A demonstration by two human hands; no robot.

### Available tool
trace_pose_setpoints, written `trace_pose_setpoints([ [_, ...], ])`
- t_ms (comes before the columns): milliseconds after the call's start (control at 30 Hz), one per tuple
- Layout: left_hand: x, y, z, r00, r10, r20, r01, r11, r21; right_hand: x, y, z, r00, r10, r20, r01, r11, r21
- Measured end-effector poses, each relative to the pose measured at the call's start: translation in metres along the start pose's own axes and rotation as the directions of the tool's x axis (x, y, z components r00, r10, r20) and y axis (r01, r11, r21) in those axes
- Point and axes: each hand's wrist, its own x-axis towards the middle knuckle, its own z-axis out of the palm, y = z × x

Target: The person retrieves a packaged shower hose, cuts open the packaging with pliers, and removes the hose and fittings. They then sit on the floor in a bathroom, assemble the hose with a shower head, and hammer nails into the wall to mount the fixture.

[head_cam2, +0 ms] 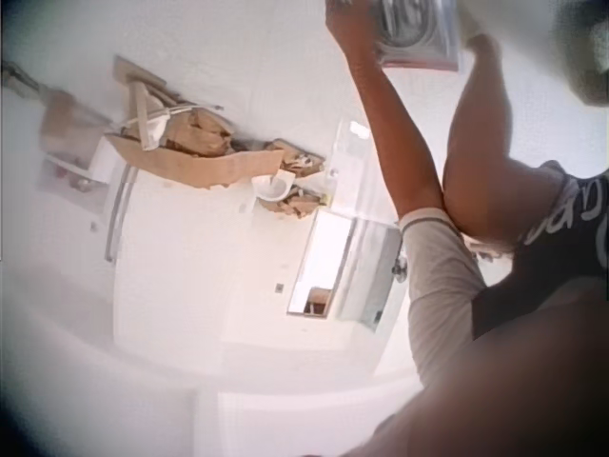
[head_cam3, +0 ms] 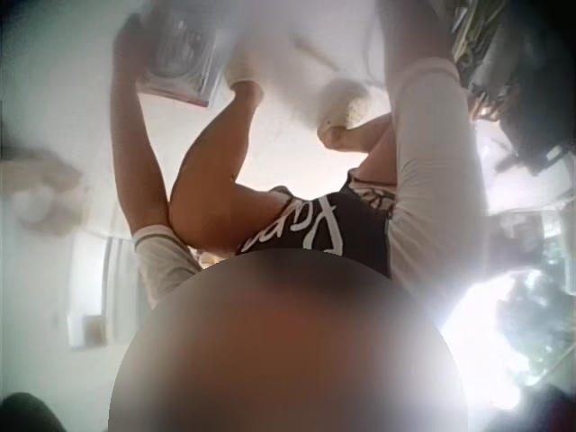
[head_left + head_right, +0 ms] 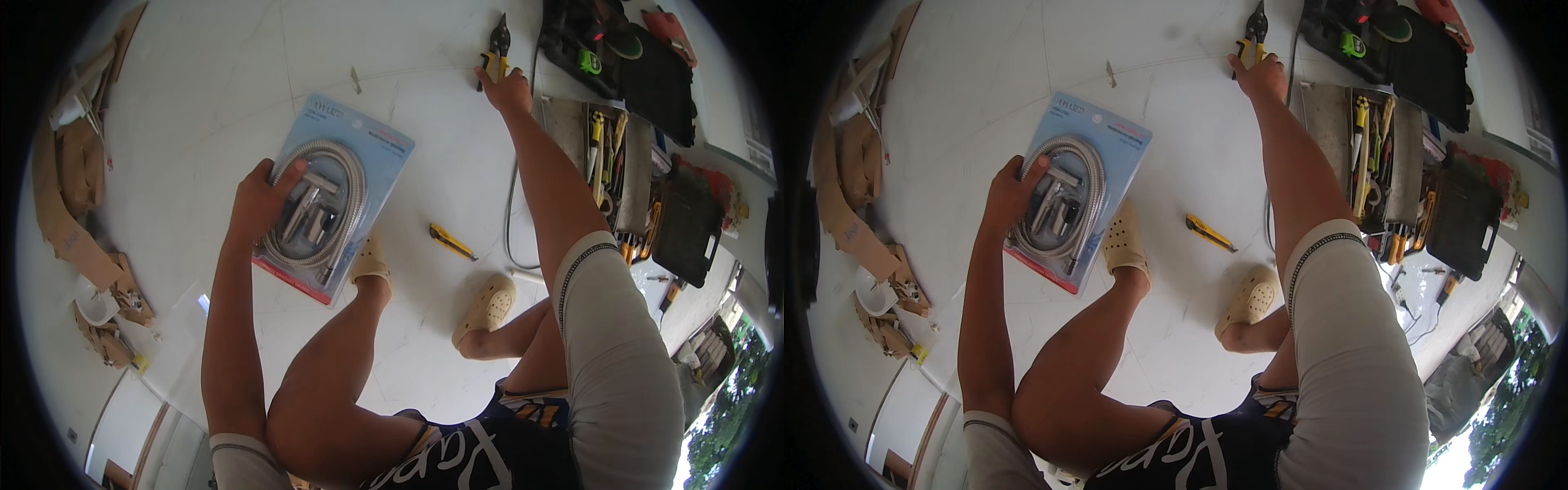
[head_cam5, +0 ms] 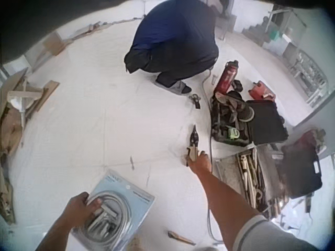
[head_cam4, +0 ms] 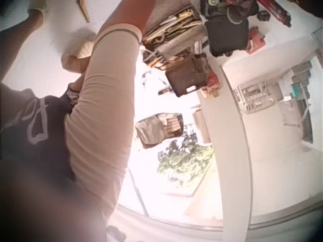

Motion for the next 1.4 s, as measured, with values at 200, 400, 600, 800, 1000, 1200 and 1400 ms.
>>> trace_pose_setpoints([
  [200, 0.009, -0.027, 0.036, 0.994, -0.068, 0.083, 0.061, 0.994, 0.090, 0.080, -0.007, 0.003, 0.961, -0.031, 0.274, 0.020, 0.999, 0.043],
  [400, -0.013, -0.029, 0.019, 1.000, 0.007, -0.022, -0.007, 0.999, 0.032, -0.057, 0.019, -0.057, 0.781, -0.470, 0.412, -0.423, 0.086, 0.902],
  [600, -0.023, -0.023, 0.020, 0.995, -0.018, -0.094, 0.014, 0.999, -0.050, -0.192, 0.001, -0.079, 0.594, -0.610, 0.525, -0.535, 0.187, 0.824],
  [800, -0.046, -0.029, 0.031, 0.994, -0.017, -0.107, 0.025, 0.997, 0.076, -0.224, -0.002, -0.082, 0.706, -0.437, 0.558, -0.326, 0.499, 0.803],
  [1000, -0.058, -0.047, 0.050, 0.990, 0.026, -0.139, -0.031, 0.999, -0.031, -0.212, -0.004, -0.077, 0.697, -0.262, 0.668, -0.363, 0.673, 0.644],
  [1200, -0.043, -0.053, 0.051, 0.989, 0.008, -0.151, -0.021, 0.996, -0.083, -0.222, 0.016, -0.055, 0.765, -0.171, 0.620, -0.316, 0.739, 0.595],
  [1400, -0.028, -0.074, 0.047, 0.985, -0.021, -0.173, -0.009, 0.985, -0.171, -0.248, 0.063, -0.057, 0.641, -0.374, 0.671, 0.093, 0.905, 0.416],
])
